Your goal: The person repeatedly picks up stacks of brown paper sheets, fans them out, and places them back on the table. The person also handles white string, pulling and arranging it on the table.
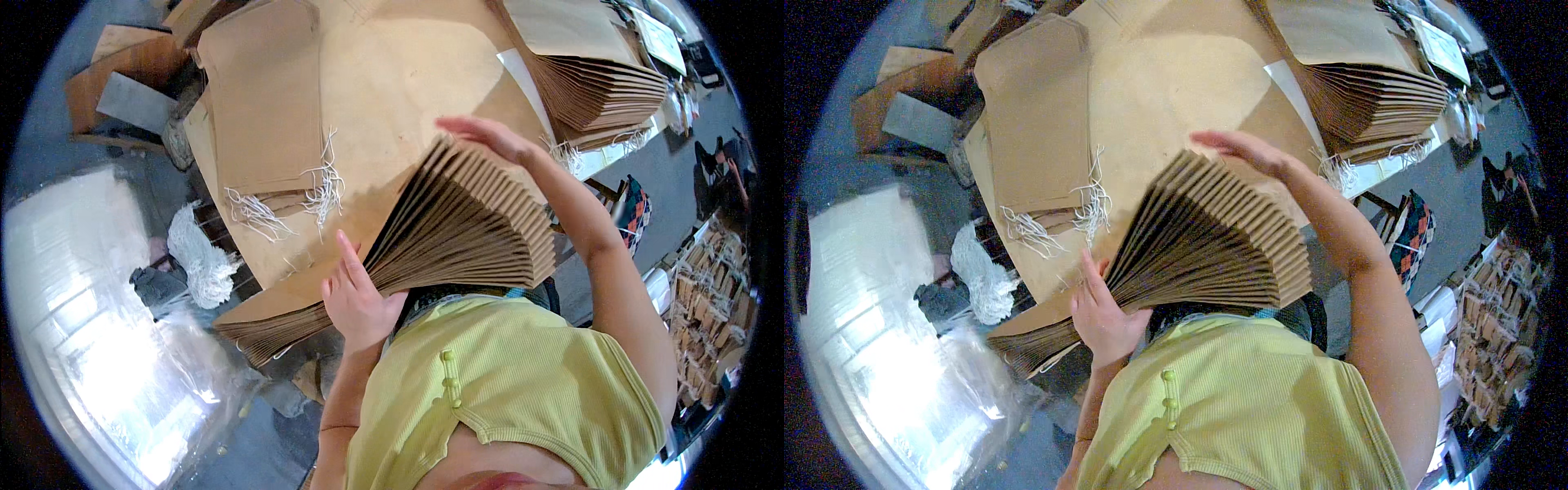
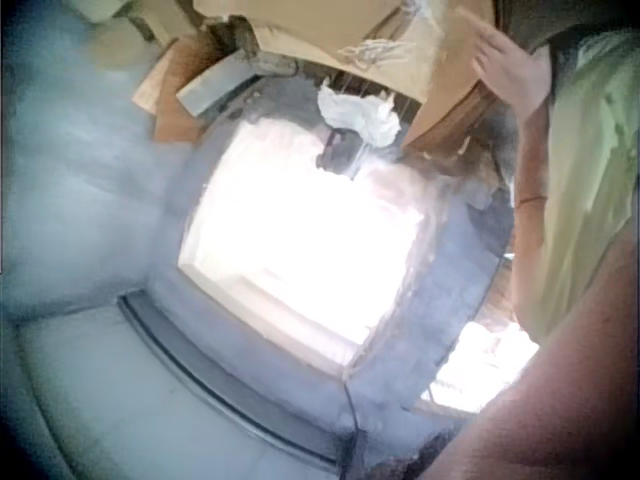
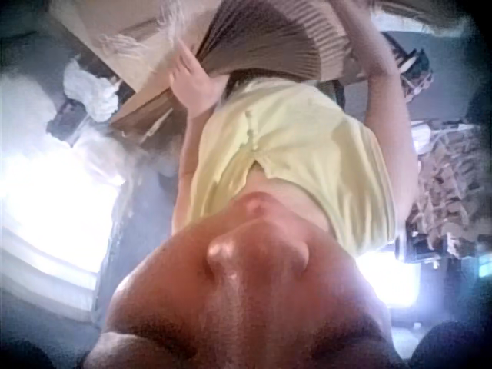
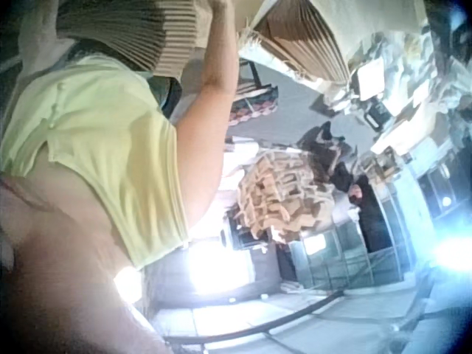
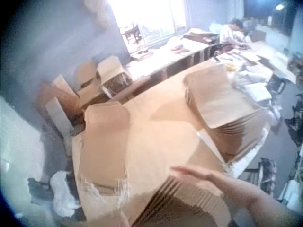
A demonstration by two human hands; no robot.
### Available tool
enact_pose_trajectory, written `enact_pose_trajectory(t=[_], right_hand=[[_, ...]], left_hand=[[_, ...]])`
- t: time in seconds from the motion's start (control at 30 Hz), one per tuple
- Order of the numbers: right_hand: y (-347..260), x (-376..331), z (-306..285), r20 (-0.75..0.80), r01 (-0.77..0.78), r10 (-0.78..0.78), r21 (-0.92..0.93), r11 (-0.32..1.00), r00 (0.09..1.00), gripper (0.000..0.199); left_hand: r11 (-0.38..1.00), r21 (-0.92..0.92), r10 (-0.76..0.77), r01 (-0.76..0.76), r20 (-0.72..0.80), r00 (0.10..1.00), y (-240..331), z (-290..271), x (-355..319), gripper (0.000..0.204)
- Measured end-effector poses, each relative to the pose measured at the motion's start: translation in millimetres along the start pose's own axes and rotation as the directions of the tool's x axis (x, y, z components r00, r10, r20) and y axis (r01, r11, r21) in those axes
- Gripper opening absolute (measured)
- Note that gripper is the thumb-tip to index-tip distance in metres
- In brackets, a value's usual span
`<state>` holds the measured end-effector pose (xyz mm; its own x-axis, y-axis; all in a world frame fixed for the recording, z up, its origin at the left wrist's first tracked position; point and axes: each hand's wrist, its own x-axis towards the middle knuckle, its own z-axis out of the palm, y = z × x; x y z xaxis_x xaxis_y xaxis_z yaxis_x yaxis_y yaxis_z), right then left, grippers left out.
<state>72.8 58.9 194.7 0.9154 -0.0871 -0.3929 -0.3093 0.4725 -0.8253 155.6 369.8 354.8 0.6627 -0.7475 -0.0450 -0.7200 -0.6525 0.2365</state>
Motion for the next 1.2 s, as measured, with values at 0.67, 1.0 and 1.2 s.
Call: enact_pose_trajectory(t=[0.67, 1.0, 1.2], right_hand=[[43, -116, 8, -0.428, 0.146, -0.363, -0.460, 0.876, 0.828, 0.062], [114, -176, 67, -0.481, 0.350, -0.363, -0.120, 0.929, 0.798, 0.123], [114, -147, 78, -0.511, 0.381, -0.525, -0.365, 0.849, 0.681, 0.086]], left_hand=[[0.995, -0.018, 0.100, -0.100, -0.002, 0.995, -5, 6, 1, 0.112], [0.983, 0.164, -0.119, 0.084, 0.211, 0.970, 13, -10, 6, 0.107], [0.970, 0.110, 0.217, -0.216, 0.003, 0.976, -4, 6, 4, 0.063]])
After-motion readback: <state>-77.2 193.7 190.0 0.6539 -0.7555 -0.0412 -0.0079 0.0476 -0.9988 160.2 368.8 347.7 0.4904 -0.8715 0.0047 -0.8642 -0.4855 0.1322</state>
